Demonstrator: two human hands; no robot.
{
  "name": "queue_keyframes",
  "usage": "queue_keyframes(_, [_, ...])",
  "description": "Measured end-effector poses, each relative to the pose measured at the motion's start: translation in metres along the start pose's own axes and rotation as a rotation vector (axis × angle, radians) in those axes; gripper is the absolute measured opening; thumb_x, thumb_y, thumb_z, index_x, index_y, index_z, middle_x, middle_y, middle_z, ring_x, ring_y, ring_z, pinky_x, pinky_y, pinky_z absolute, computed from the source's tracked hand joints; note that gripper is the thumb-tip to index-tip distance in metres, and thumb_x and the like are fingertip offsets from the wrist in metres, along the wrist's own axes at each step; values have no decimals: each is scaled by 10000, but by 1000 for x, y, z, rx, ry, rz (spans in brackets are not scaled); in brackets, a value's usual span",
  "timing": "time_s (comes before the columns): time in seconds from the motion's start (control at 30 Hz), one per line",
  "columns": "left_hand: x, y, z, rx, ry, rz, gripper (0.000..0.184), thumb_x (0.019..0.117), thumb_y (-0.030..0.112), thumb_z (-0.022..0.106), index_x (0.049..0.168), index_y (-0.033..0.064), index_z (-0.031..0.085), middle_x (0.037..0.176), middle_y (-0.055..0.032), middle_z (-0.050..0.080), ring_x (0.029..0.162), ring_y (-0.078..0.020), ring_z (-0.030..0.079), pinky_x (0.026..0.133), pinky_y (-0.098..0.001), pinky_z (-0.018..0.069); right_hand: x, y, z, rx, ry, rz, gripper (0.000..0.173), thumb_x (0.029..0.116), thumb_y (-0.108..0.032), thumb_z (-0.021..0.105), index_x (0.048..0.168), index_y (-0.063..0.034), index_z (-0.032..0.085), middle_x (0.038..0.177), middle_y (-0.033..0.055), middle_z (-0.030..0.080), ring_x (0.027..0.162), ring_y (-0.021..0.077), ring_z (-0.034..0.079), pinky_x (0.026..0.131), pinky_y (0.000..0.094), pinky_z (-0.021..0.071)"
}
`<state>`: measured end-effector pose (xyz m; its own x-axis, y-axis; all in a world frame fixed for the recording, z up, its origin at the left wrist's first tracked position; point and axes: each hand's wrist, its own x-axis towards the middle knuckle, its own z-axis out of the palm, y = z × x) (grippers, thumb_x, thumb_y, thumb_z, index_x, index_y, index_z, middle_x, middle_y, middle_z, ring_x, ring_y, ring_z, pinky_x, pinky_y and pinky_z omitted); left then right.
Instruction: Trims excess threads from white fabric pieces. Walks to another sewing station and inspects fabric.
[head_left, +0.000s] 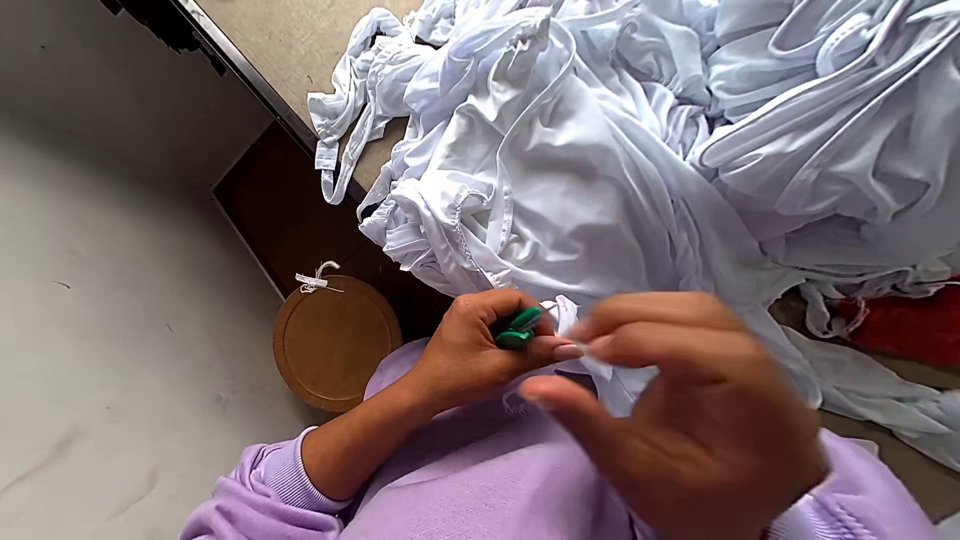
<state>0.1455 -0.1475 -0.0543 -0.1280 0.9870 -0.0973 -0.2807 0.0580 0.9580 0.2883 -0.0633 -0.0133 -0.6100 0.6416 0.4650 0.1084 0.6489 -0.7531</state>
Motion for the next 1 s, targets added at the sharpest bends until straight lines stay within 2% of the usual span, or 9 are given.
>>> queue_keyframes(0.1, [22,-16,2,-92,34,117,118,885,8,728,821,-7,630,756,-8,594,670,-5,536,597,-153,442,-10,15,-15,136,50,267,361,878,-466,778,1113,-320,546,1042,-205,569,969,-56,575,844,149,502])
queue_keyframes(0.2, [20,-9,7,-152,33,116,126,887,-12,719,810,7,621,758,-2,581,683,-9,539,607,-149,453,-21,16,-11,269,-63,483,442,812,-476,821,1119,-290,563,993,-178,614,914,-33,628,804,156,565])
queue_keyframes(0.3, [19,-4,12,-312,-17,78,131,927,-16,670,814,27,619,776,12,566,700,-5,541,620,-147,459,-20,12,-5,414,-64,593,451,757,-324,873,1088,-241,577,927,-135,675,834,-16,676,747,153,594])
queue_keyframes(0.43, [19,-2,6,-558,-104,-18,127,945,47,661,822,76,653,779,34,599,718,-6,580,651,-169,492,-19,15,-9,647,-48,608,295,804,-199,850,1018,-217,648,841,-103,685,722,-21,660,662,129,578])
queue_keyframes(0.67, [22,-3,-12,-555,-146,2,103,1000,141,629,900,133,650,944,10,687,786,-30,649,692,-198,549,-25,26,-19,793,-2,682,28,975,-226,685,1003,-220,683,931,-83,668,850,-6,656,758,147,570])
queue_keyframes(0.73, [21,-2,-16,-550,-139,-11,106,1017,113,605,913,130,591,892,-19,701,655,-18,630,574,-166,521,-25,26,-23,897,24,671,53,1028,-225,605,1032,-205,654,1085,-34,682,1033,73,677,882,236,590])
queue_keyframes(0.8, [12,-4,-18,-554,-141,-40,80,1022,80,599,965,116,554,824,-26,645,590,-2,555,498,-129,443,-25,24,-23,1003,66,712,48,1038,-208,589,1058,-181,623,1003,-11,700,916,66,709,809,229,612])
queue_keyframes(0.87, [8,-3,-16,-544,-142,-53,95,1019,62,594,1028,126,524,850,-25,616,608,6,532,494,-116,415,-26,22,-22,1055,32,711,102,1027,-179,603,1129,-188,605,940,-17,686,825,47,701,756,204,610])
queue_keyframes(1.0, [14,5,-11,-334,-64,60,100,1019,6,549,1075,84,520,904,-29,607,674,-2,546,554,-122,447,-26,23,-26,982,-74,614,262,967,-152,691,1220,-205,646,1020,-26,724,903,49,712,810,210,606])
